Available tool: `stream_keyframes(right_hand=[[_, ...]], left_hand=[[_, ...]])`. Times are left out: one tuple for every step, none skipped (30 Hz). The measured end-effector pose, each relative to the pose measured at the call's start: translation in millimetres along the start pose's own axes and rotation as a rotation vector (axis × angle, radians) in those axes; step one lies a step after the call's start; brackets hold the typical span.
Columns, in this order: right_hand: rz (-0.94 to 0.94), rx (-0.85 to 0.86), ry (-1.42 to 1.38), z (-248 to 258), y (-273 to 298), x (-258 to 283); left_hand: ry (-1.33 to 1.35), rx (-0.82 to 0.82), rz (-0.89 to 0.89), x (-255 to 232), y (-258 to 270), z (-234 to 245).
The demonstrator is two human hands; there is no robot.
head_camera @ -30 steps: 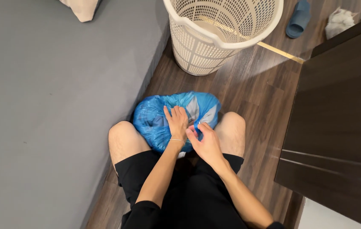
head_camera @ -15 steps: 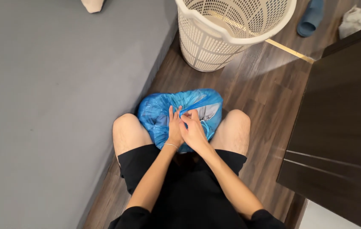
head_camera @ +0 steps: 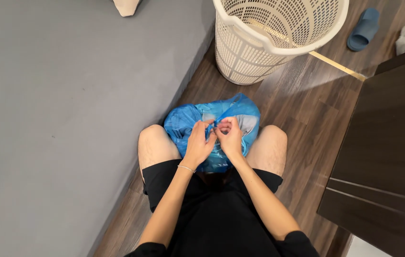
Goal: Folding laundry and packing it into a blue plastic bag on the floor.
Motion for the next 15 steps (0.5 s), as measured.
stream_keyframes(right_hand=[[-0.01,-0.006,0.077,3.2,1.5,8.7],[-0.01,-0.006,0.077,4.1,3.2,19.7],[0.074,-0.005,0.149,4.1,3.8,34.4],[0.157,-0.003,0.222,3.9,4.8,49.1],[0.159,-0.005,0.222,4.1,5.6,53.9],[0.184,-0.02,0.237,4.6,6.6,59.8],[0.21,-0.033,0.251,4.6,7.1,66.0],[0.213,-0.032,0.251,6.6,6.2,66.0],[0.333,-0.107,0.277,9.6,8.5,69.8],[0.453,-0.181,0.3,12.4,11.4,73.5],[0.458,-0.18,0.298,17.2,12.2,89.2],[0.312,-0.026,0.035,18.8,10.3,98.9],[0.155,0.13,-0.224,19.9,12.9,108.2],[0.153,0.133,-0.222,28.9,26.4,144.2],[0.087,0.337,-0.466,31.5,44.3,179.5]], left_hand=[[0.023,-0.045,-0.072,-10.6,0.8,4.6],[0.024,-0.045,-0.072,-9.3,2.9,6.1],[0.071,-0.088,-0.08,-8.3,3.7,10.0],[0.118,-0.131,-0.089,-7.2,4.5,13.9],[0.119,-0.131,-0.091,-12.4,5.2,18.0],[0.046,-0.172,-0.155,-20.1,6.3,23.7],[-0.028,-0.214,-0.217,-27.8,7.2,29.6],[-0.028,-0.216,-0.218,-27.9,7.0,30.3],[-0.027,-0.21,-0.199,-26.2,8.7,31.5],[-0.026,-0.205,-0.18,-24.4,10.3,32.7],[-0.027,-0.209,-0.183,-21.7,11.0,33.5],[-0.043,-0.195,-0.163,-18.2,11.1,33.1],[-0.058,-0.177,-0.138,-14.5,14.4,32.0],[-0.057,-0.178,-0.134,-13.9,12.1,30.5],[-0.059,-0.156,-0.13,-13.0,12.2,27.9]])
Point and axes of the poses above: each hand's wrist, its own y-axis away from the middle knuckle, its own z-axis out of the back of the hand, x = y × z, the point moved 4 cm from there along -y, towards the middle knuckle, and after that the axes turned 3 degrees about -x, right-handed, at the moved point
